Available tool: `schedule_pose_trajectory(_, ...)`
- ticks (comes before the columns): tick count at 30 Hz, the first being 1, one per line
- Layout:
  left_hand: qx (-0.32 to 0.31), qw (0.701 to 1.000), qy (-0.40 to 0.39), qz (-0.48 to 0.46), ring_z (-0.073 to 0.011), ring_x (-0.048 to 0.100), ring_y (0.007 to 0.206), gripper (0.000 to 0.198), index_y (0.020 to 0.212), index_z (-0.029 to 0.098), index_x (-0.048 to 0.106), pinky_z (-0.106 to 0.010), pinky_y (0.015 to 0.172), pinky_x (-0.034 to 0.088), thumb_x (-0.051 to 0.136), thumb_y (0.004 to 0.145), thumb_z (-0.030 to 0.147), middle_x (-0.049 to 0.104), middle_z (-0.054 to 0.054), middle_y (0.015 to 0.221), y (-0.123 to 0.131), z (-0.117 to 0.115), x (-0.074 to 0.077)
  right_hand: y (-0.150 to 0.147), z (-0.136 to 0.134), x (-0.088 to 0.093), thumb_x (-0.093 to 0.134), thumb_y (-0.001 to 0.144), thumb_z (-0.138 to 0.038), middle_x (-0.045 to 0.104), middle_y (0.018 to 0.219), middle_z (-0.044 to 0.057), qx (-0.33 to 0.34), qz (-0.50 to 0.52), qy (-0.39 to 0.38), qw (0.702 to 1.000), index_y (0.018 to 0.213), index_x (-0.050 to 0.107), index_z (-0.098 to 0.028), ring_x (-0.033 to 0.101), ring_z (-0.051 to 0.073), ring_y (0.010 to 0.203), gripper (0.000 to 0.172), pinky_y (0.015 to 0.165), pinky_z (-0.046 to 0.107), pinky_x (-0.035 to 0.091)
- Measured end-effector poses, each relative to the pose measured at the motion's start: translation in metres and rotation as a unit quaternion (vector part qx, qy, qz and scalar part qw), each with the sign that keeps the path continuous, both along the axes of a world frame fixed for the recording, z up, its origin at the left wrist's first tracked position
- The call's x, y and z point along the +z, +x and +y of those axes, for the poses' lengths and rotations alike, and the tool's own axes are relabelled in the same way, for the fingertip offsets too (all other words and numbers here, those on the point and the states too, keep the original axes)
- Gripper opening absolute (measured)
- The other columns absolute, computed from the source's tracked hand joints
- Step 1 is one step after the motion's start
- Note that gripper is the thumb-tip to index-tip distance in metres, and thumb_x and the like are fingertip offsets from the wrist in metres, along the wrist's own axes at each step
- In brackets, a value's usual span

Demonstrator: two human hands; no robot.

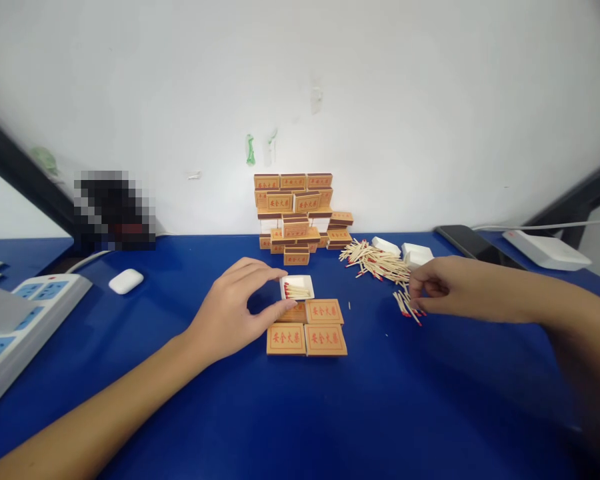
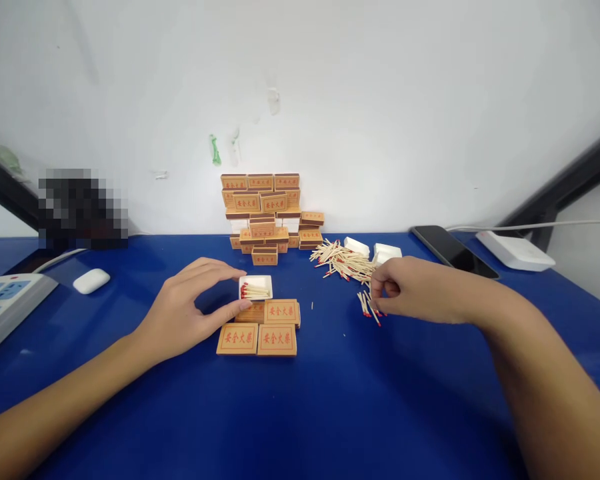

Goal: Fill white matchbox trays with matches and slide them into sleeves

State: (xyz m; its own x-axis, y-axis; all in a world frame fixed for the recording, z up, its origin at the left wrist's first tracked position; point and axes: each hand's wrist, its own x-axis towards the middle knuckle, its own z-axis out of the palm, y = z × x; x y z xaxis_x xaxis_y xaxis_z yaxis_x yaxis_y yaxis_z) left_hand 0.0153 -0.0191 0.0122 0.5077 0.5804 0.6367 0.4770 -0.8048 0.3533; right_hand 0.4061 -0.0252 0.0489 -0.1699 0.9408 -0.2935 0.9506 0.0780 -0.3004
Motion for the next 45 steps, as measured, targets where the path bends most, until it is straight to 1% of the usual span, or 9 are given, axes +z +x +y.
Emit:
schedule_pose_trajectory(3, 0.001, 1.0, 0.004, -0.002, -0.0248, 0.071, 0.103, 0.028, 0.119, 0.019, 0.072, -0.044, 0.092, 0.061, 0.079, 0.094, 0.031, 0.078, -0.009, 0.111, 0.0, 0.0, 0.0, 0.014, 0.003, 0.003, 0.061, 0.086, -0.051, 0.058, 0.069, 0.002, 0.009, -0.043, -0.047, 0.998, 0.076, 0.068, -0.024, 0.048, 0.018, 0.063, 0.03, 0.058, 0.035, 0.036)
schedule_pose_trajectory(7, 0.003, 1.0, -0.001, -0.004, -0.0254, 0.071, 0.104, 0.029, 0.12, 0.02, 0.072, -0.046, 0.093, 0.061, 0.079, 0.094, 0.032, 0.078, -0.009, 0.111, -0.001, 0.0, -0.001, 0.036, 0.009, 0.009, 0.055, 0.086, -0.063, 0.064, 0.071, 0.005, -0.049, -0.073, -0.023, 0.996, 0.083, 0.072, -0.023, 0.055, 0.022, 0.066, 0.043, 0.062, 0.038, 0.039)
schedule_pose_trajectory(13, 0.0, 1.0, -0.008, 0.002, -0.0256, 0.071, 0.104, 0.028, 0.119, 0.021, 0.072, -0.046, 0.092, 0.061, 0.079, 0.094, 0.03, 0.078, -0.009, 0.111, 0.0, 0.001, -0.001, 0.019, 0.016, 0.004, 0.057, 0.083, -0.051, 0.07, 0.072, 0.009, -0.073, -0.092, 0.001, 0.993, 0.073, 0.069, -0.02, 0.06, 0.023, 0.065, 0.035, 0.065, 0.04, 0.041)
schedule_pose_trajectory(18, 0.0, 1.0, -0.003, -0.003, -0.0255, 0.071, 0.103, 0.028, 0.119, 0.021, 0.072, -0.046, 0.092, 0.061, 0.079, 0.094, 0.032, 0.078, -0.009, 0.11, 0.0, 0.001, 0.0, 0.019, 0.017, -0.003, 0.061, 0.078, -0.045, 0.068, 0.073, 0.006, -0.054, -0.076, 0.017, 0.995, 0.087, 0.071, -0.022, 0.058, 0.021, 0.064, 0.027, 0.063, 0.039, 0.04)
schedule_pose_trajectory(22, 0.002, 1.0, -0.003, 0.0, -0.0251, 0.071, 0.105, 0.029, 0.12, 0.02, 0.072, -0.045, 0.093, 0.061, 0.079, 0.094, 0.031, 0.078, -0.009, 0.111, 0.0, 0.0, -0.001, 0.023, 0.019, -0.003, 0.058, 0.084, -0.051, 0.069, 0.071, 0.009, -0.084, -0.113, 0.007, 0.99, 0.072, 0.068, -0.021, 0.06, 0.023, 0.065, 0.034, 0.065, 0.041, 0.042)
schedule_pose_trajectory(26, 0.0, 1.0, -0.005, 0.002, -0.0253, 0.071, 0.105, 0.028, 0.119, 0.02, 0.072, -0.045, 0.094, 0.061, 0.079, 0.094, 0.031, 0.078, -0.009, 0.111, 0.0, 0.001, -0.001, 0.009, 0.02, -0.002, 0.058, 0.087, -0.053, 0.065, 0.062, 0.01, -0.118, -0.135, -0.016, 0.984, 0.058, 0.059, -0.021, 0.058, 0.022, 0.06, 0.043, 0.061, 0.04, 0.04)
schedule_pose_trajectory(31, 0.0, 1.0, -0.005, 0.002, -0.0255, 0.071, 0.104, 0.028, 0.119, 0.021, 0.072, -0.046, 0.092, 0.061, 0.079, 0.095, 0.031, 0.078, -0.009, 0.111, -0.001, 0.001, -0.001, -0.002, 0.022, -0.005, 0.062, 0.086, -0.049, 0.065, 0.061, 0.009, -0.112, -0.144, -0.021, 0.983, 0.057, 0.06, -0.022, 0.058, 0.022, 0.06, 0.039, 0.06, 0.039, 0.04)
schedule_pose_trajectory(41, 0.001, 1.0, -0.002, 0.008, -0.0247, 0.071, 0.103, 0.028, 0.119, 0.019, 0.072, -0.045, 0.093, 0.06, 0.08, 0.094, 0.03, 0.078, -0.009, 0.11, -0.001, 0.001, -0.002, 0.008, 0.018, -0.009, 0.063, 0.078, -0.03, 0.06, 0.058, 0.006, -0.119, -0.129, -0.044, 0.984, 0.055, 0.056, -0.022, 0.053, 0.02, 0.056, 0.025, 0.058, 0.039, 0.038)
schedule_pose_trajectory(45, 0.0, 1.0, -0.003, 0.008, -0.0246, 0.07, 0.103, 0.029, 0.12, 0.019, 0.072, -0.045, 0.093, 0.06, 0.079, 0.094, 0.031, 0.078, -0.009, 0.11, -0.001, 0.001, -0.002, 0.009, 0.017, -0.006, 0.064, 0.073, -0.027, 0.067, 0.066, 0.008, -0.113, -0.118, -0.055, 0.985, 0.062, 0.062, -0.021, 0.06, 0.022, 0.062, 0.013, 0.061, 0.039, 0.042)
